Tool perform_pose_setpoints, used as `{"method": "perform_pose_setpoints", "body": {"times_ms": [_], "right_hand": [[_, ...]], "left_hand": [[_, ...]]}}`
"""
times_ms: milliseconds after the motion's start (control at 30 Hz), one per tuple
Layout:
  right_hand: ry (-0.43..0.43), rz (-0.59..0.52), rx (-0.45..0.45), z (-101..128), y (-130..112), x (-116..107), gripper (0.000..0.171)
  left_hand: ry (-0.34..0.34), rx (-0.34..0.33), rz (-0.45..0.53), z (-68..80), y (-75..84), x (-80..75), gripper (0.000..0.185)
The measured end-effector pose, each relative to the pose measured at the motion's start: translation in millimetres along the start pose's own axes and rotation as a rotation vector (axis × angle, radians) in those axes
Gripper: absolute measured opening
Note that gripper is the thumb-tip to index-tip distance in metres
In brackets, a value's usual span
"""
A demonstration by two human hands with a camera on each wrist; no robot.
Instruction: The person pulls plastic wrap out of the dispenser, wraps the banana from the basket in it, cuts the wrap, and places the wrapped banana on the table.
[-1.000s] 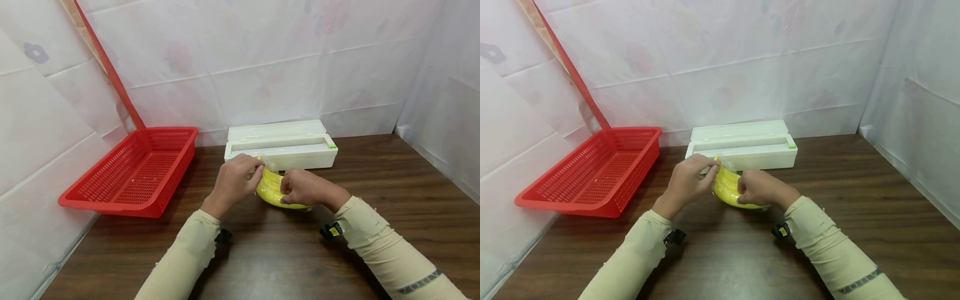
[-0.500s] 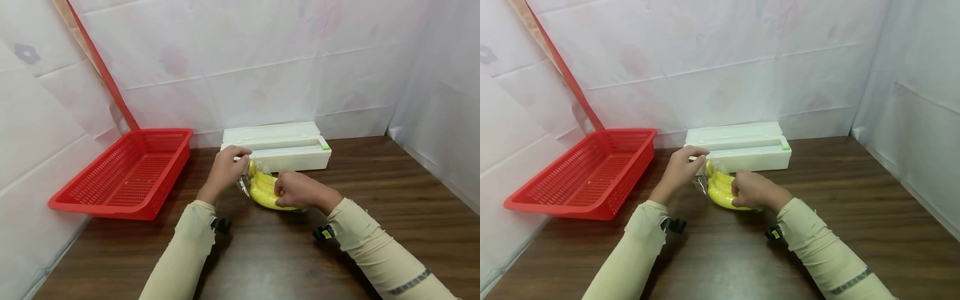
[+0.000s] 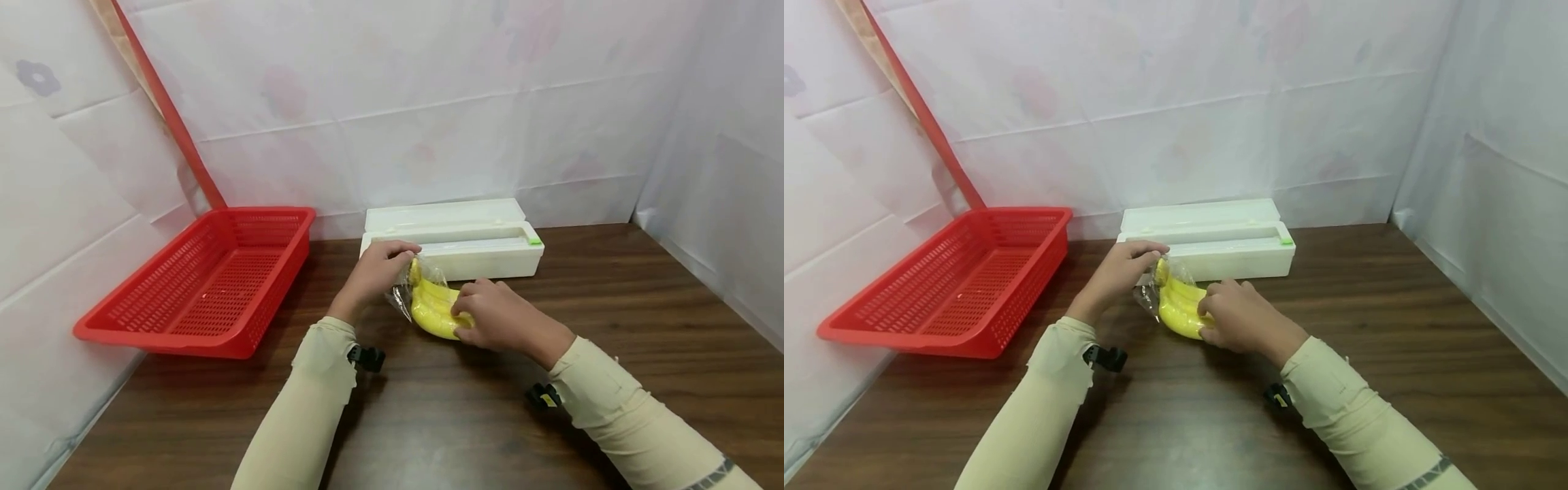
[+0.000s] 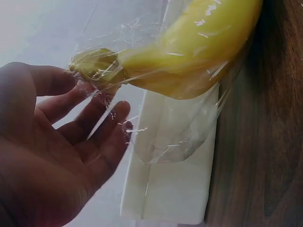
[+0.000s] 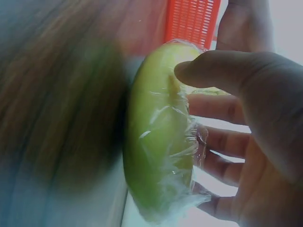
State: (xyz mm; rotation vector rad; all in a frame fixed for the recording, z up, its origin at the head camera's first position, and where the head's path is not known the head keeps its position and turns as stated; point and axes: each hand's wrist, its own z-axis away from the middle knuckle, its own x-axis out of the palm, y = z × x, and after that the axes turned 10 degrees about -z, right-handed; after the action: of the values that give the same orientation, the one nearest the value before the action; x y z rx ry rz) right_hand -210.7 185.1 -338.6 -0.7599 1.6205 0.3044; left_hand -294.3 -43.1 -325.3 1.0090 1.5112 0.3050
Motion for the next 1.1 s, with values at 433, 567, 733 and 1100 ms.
{"method": "perform_pose_setpoints", "body": {"times_ms": [433,567,733,1100], "right_hand": [[0.142,-0.1,0.002,20,19,-1,0.043],[0.061,-0.169,0.054,19,23,2,0.053],[-0.004,-0.205,0.086,20,27,8,0.061],[-0.033,-0.19,0.065,20,30,9,0.059]], "left_hand": [[0.017,0.036,0.076,-6.0,0.5,8.0,0.026],[0.011,0.004,0.134,-6.1,-1.9,7.8,0.027],[-0.028,-0.048,0.235,-4.7,-5.2,6.0,0.029],[0.008,-0.035,0.203,-2.4,-6.8,4.7,0.026]]}}
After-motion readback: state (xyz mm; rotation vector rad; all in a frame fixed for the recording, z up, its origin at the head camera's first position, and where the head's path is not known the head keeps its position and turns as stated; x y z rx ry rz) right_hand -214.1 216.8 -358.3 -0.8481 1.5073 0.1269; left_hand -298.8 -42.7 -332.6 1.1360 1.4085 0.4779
